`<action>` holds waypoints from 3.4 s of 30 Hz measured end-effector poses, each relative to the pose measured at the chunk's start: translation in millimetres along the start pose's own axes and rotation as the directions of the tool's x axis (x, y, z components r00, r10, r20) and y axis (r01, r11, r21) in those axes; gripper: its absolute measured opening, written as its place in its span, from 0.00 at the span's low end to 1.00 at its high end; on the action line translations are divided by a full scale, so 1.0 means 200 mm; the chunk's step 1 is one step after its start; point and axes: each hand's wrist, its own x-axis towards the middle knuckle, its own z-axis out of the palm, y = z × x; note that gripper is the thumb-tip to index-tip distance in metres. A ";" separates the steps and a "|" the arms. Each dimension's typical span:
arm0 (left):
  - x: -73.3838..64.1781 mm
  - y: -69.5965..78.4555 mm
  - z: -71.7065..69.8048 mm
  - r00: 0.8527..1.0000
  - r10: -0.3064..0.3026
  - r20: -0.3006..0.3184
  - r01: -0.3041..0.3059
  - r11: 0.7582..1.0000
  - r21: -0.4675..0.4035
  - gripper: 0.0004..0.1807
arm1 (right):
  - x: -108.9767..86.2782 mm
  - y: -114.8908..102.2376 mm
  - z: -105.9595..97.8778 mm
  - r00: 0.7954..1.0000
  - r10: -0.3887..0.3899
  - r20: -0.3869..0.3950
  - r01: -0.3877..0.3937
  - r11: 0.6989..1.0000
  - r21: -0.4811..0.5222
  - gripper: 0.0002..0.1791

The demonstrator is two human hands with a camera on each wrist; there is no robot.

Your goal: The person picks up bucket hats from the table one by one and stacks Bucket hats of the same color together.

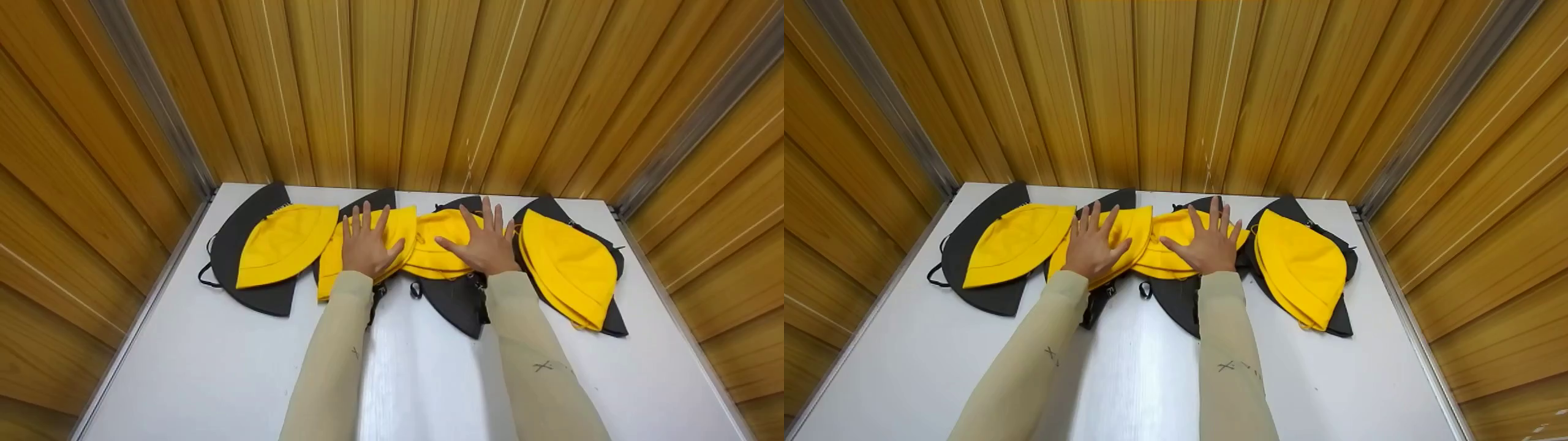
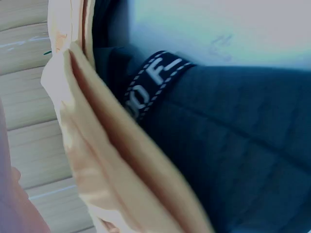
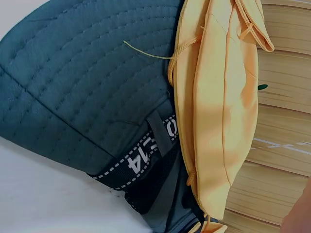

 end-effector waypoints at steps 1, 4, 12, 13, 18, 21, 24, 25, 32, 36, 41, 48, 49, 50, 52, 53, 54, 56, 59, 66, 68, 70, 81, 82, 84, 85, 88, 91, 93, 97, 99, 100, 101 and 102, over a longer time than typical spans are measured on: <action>-0.01 -0.01 0.01 1.000 -0.011 -0.004 0.011 1.000 -0.010 0.46 | 0.00 0.00 0.00 1.000 0.000 0.004 0.000 1.000 0.003 0.58; -0.03 -0.04 0.04 0.999 -0.050 -0.017 0.049 0.998 -0.034 0.45 | 0.00 0.00 0.01 1.000 0.002 0.013 -0.002 1.000 0.018 0.58; -0.13 -0.10 0.07 0.958 -0.285 -0.007 0.278 0.938 -0.207 0.42 | -0.01 0.00 0.03 0.999 0.004 0.032 -0.005 0.999 0.050 0.59; -0.15 -0.10 0.07 0.947 -0.321 0.005 0.315 0.924 -0.218 0.42 | -0.01 0.00 0.03 0.999 0.006 0.038 -0.008 0.998 0.054 0.59; -0.20 -0.11 0.05 0.900 -0.436 0.017 0.425 0.866 -0.264 0.42 | -0.01 0.00 0.05 0.999 0.017 0.050 -0.020 0.997 0.070 0.60; -0.21 -0.11 0.04 0.881 -0.472 0.031 0.459 0.837 -0.298 0.43 | -0.02 0.00 0.06 0.998 0.019 0.052 -0.023 0.998 0.066 0.60; -0.22 -0.12 0.02 0.862 -0.504 0.058 0.495 0.810 -0.313 0.47 | -0.02 -0.01 0.07 0.998 0.018 0.053 -0.022 0.998 0.066 0.60; -0.22 -0.13 0.01 0.855 -0.514 0.068 0.507 0.800 -0.320 0.48 | -0.01 -0.02 0.07 0.998 0.017 0.054 -0.021 0.998 0.067 0.60; -0.22 -0.20 -0.01 0.815 -0.568 0.113 0.556 0.712 -0.429 0.55 | 0.00 -0.04 0.09 0.998 0.015 0.060 -0.019 0.997 0.070 0.61; -0.22 -0.22 -0.04 0.775 -0.589 0.228 0.606 0.590 -0.534 0.55 | 0.00 -0.05 0.09 0.998 0.003 0.065 -0.008 0.997 0.080 0.61; -0.23 -0.23 -0.10 0.774 -0.503 0.385 0.617 0.460 -0.638 0.46 | 0.00 -0.06 0.09 0.998 -0.006 0.060 0.002 0.997 0.073 0.61; -0.24 -0.21 -0.16 0.887 -0.307 0.346 0.459 0.494 -0.738 0.29 | 0.00 -0.07 0.06 0.997 -0.074 0.035 0.072 0.995 0.067 0.60; -0.24 -0.21 -0.17 0.904 -0.281 0.323 0.426 0.527 -0.736 0.28 | 0.00 -0.08 0.05 0.995 -0.092 0.025 0.091 0.994 0.068 0.60; -0.24 -0.20 -0.18 0.918 -0.259 0.300 0.396 0.562 -0.726 0.28 | 0.00 -0.08 0.04 0.994 -0.112 0.015 0.111 0.991 0.072 0.60; -0.25 -0.19 -0.21 0.940 -0.216 0.264 0.341 0.629 -0.699 0.28 | 0.00 -0.09 0.02 0.989 -0.150 -0.006 0.150 0.986 0.075 0.59; -0.26 -0.19 -0.22 0.946 -0.198 0.255 0.321 0.655 -0.684 0.29 | 0.00 -0.10 0.01 0.985 -0.172 -0.016 0.172 0.982 0.077 0.59; -0.26 -0.19 -0.23 0.954 -0.175 0.243 0.296 0.684 -0.667 0.30 | 0.00 -0.10 0.00 0.980 -0.196 -0.028 0.198 0.977 0.080 0.59; -0.29 -0.18 -0.26 0.967 -0.123 0.222 0.240 0.729 -0.641 0.30 | 0.00 -0.11 -0.01 0.970 -0.238 -0.048 0.242 0.966 0.089 0.58; -0.32 -0.16 -0.30 0.984 -0.024 0.178 0.129 0.785 -0.607 0.29 | 0.01 -0.12 -0.04 0.952 -0.292 -0.086 0.300 0.948 0.103 0.58; -0.37 -0.13 -0.39 0.974 0.119 0.194 0.008 0.835 -0.551 0.24 | 0.01 -0.15 -0.10 0.940 -0.323 -0.111 0.338 0.926 0.169 0.59; -0.38 -0.13 -0.41 0.967 0.148 0.209 -0.005 0.827 -0.562 0.23 | 0.01 -0.15 -0.12 0.942 -0.324 -0.092 0.336 0.924 0.182 0.59; -0.38 -0.14 -0.42 0.961 0.173 0.217 -0.016 0.816 -0.578 0.23 | 0.02 -0.16 -0.13 0.943 -0.327 -0.064 0.333 0.923 0.191 0.59; -0.50 -0.17 -0.26 0.955 0.151 0.254 0.106 0.627 -0.771 0.24 | 0.05 -0.21 -0.03 0.925 -0.325 0.197 0.266 0.924 0.276 0.60; -0.52 -0.17 -0.23 0.948 0.116 0.295 0.177 0.579 -0.796 0.25 | 0.05 -0.21 -0.01 0.919 -0.321 0.229 0.255 0.927 0.276 0.60; -0.57 -0.16 -0.18 0.930 0.068 0.361 0.289 0.473 -0.832 0.29 | 0.05 -0.21 0.02 0.905 -0.312 0.291 0.231 0.932 0.281 0.61; -0.60 -0.16 -0.15 0.919 0.056 0.390 0.332 0.422 -0.844 0.30 | 0.04 -0.21 0.03 0.896 -0.305 0.322 0.217 0.935 0.281 0.61; -0.67 -0.14 -0.07 0.897 0.070 0.436 0.404 0.272 -0.874 0.32 | 0.03 -0.19 0.07 0.866 -0.279 0.415 0.167 0.944 0.286 0.60; -0.73 -0.12 -0.02 0.885 0.099 0.454 0.442 0.119 -0.889 0.33 | 0.02 -0.17 0.07 0.840 -0.259 0.476 0.126 0.948 0.292 0.56; -0.77 -0.11 0.00 0.882 0.107 0.458 0.460 0.006 -0.888 0.34 | 0.02 -0.16 0.07 0.826 -0.262 0.499 0.118 0.946 0.301 0.53; -0.82 -0.09 0.03 0.882 0.108 0.458 0.470 -0.190 -0.862 0.36 | 0.01 -0.15 0.04 0.816 -0.259 0.517 0.111 0.948 0.300 0.45; -0.84 -0.08 0.04 0.884 0.108 0.454 0.466 -0.227 -0.855 0.36 | 0.00 -0.14 0.03 0.811 -0.246 0.531 0.101 0.952 0.287 0.43; -0.85 -0.08 0.05 0.885 0.109 0.452 0.465 -0.239 -0.853 0.36 | 0.00 -0.13 0.03 0.809 -0.241 0.536 0.099 0.955 0.281 0.43; -0.85 -0.08 0.05 0.885 0.112 0.452 0.465 -0.245 -0.851 0.36 | 0.00 -0.13 0.03 0.805 -0.235 0.544 0.091 0.956 0.277 0.43; -0.86 -0.08 0.05 0.884 0.112 0.455 0.468 -0.246 -0.849 0.36 | -0.01 -0.12 0.03 0.800 -0.236 0.551 0.094 0.957 0.274 0.44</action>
